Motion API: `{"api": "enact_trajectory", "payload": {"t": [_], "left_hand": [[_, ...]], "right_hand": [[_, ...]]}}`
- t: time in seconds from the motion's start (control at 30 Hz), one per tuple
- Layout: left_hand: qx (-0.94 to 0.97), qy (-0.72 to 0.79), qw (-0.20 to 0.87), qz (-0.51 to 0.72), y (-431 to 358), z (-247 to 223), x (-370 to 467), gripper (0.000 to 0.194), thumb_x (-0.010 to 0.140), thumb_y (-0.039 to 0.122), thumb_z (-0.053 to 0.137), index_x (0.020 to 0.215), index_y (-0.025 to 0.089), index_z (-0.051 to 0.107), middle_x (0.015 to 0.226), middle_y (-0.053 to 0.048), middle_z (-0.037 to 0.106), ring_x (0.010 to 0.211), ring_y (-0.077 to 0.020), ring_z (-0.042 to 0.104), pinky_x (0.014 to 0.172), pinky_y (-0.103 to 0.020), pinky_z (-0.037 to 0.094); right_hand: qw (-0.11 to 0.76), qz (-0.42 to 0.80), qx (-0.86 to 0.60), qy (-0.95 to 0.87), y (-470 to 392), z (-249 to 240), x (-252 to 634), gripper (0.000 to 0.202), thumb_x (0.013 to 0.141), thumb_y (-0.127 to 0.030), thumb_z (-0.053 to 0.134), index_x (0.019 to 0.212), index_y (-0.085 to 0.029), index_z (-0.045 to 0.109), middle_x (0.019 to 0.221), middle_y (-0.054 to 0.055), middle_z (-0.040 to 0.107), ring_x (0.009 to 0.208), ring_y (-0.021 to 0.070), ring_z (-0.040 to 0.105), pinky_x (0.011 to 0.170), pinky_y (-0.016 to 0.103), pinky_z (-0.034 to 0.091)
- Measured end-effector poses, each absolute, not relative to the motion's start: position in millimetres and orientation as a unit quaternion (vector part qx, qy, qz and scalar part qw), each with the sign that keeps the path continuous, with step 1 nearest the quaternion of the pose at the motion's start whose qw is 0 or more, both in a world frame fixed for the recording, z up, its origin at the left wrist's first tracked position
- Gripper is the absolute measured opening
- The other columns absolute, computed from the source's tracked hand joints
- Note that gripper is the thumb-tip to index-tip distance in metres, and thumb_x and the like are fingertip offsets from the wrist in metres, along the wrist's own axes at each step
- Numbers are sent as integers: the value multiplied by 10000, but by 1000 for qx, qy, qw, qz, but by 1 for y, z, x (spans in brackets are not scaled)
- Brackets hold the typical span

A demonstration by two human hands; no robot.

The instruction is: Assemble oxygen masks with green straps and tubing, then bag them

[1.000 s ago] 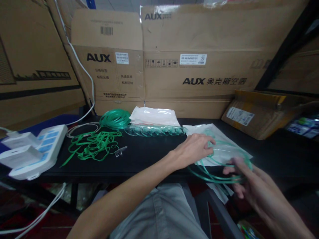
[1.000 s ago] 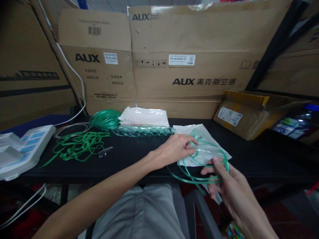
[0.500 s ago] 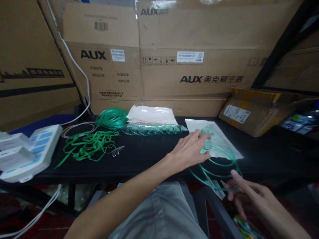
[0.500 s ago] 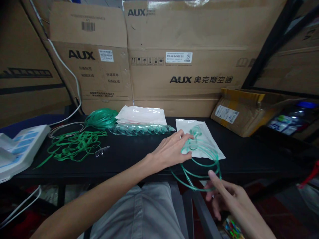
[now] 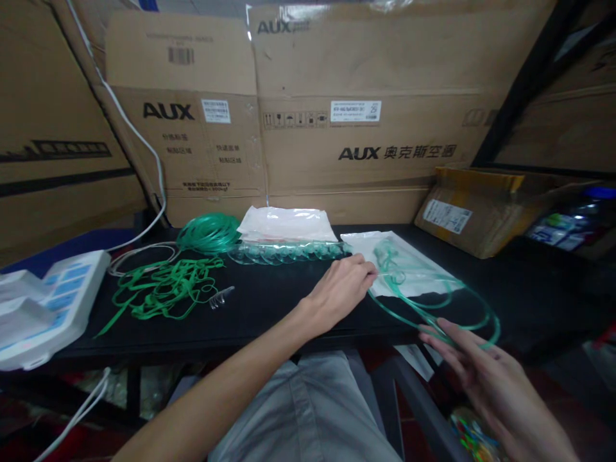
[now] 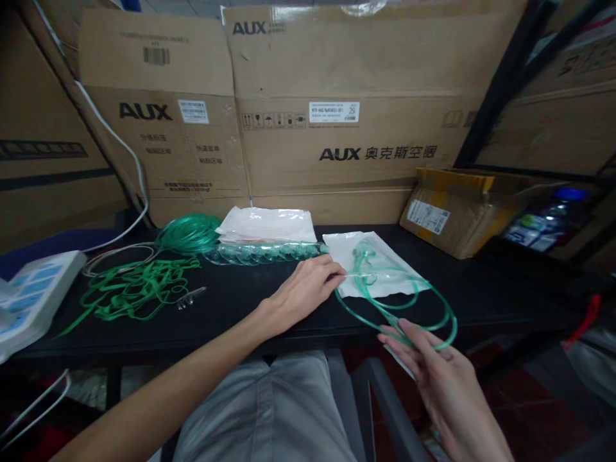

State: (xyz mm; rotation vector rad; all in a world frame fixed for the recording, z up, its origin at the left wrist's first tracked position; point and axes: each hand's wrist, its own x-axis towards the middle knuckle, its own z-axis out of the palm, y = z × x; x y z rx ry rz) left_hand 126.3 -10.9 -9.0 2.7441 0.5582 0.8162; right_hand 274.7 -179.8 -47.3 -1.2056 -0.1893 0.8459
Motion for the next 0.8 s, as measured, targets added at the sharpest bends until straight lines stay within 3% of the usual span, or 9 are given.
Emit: {"api": "enact_trajectory", "payload": {"t": [0.2,0.33,0.4,0.53,0.63,0.73,0.8], "left_hand": [[919,244,127,284,-36,-18,132,268,1039,236,454,1060,170,712,1080,-48,682,906,-177,693,846,-270,530],[912,266,110,293,-39,-29,139,254,1041,236,448,1021,171,693,1019,-38,662,831,-167,677,763,-259,525],[908,268,110,303,-38,-31,141,249,1038,231,452,996,174,690,995,-33,657,801,-162,671,731,-255,521],[898,268,139,322,-37,-31,139,256,1038,251,458,1015,186,705,1012,-26,673,824,-161,682,771,-257,528],[901,258,148,316,-42,-28,137,266,1038,257,460,1014,185,715,1013,-24,689,858,-165,690,797,-259,534],[917,232,133,296,-51,-27,138,271,1042,242,448,1032,173,709,1014,-31,685,861,-163,686,789,-260,541],[929,215,115,279,-56,-27,139,264,1041,225,443,1044,164,700,1021,-40,676,871,-164,681,775,-258,543]], "right_hand": [[742,389,-534,-113,-175,-52,271,429,569,-298,955,925,-126,789,1030,99,800,913,242,775,759,175,635],[672,466,-543,-191,-175,-52,265,498,669,-343,918,1102,-156,758,999,102,802,714,206,780,692,227,665],[654,489,-541,-199,-177,-51,264,506,640,-295,935,1097,-159,766,989,96,804,677,188,774,673,200,659],[716,443,-522,-136,-179,-48,266,457,557,-260,958,975,-167,800,1101,89,787,1056,252,740,834,153,610],[741,402,-521,-135,-176,-51,267,476,558,-284,956,990,-164,794,1166,85,768,1152,260,696,884,149,589],[721,394,-538,-187,-166,-54,266,503,532,-308,974,954,-122,774,1044,110,792,965,260,766,847,198,628],[687,405,-551,-244,-158,-52,266,531,564,-343,965,986,-119,734,874,94,795,713,221,774,682,229,661]]}}
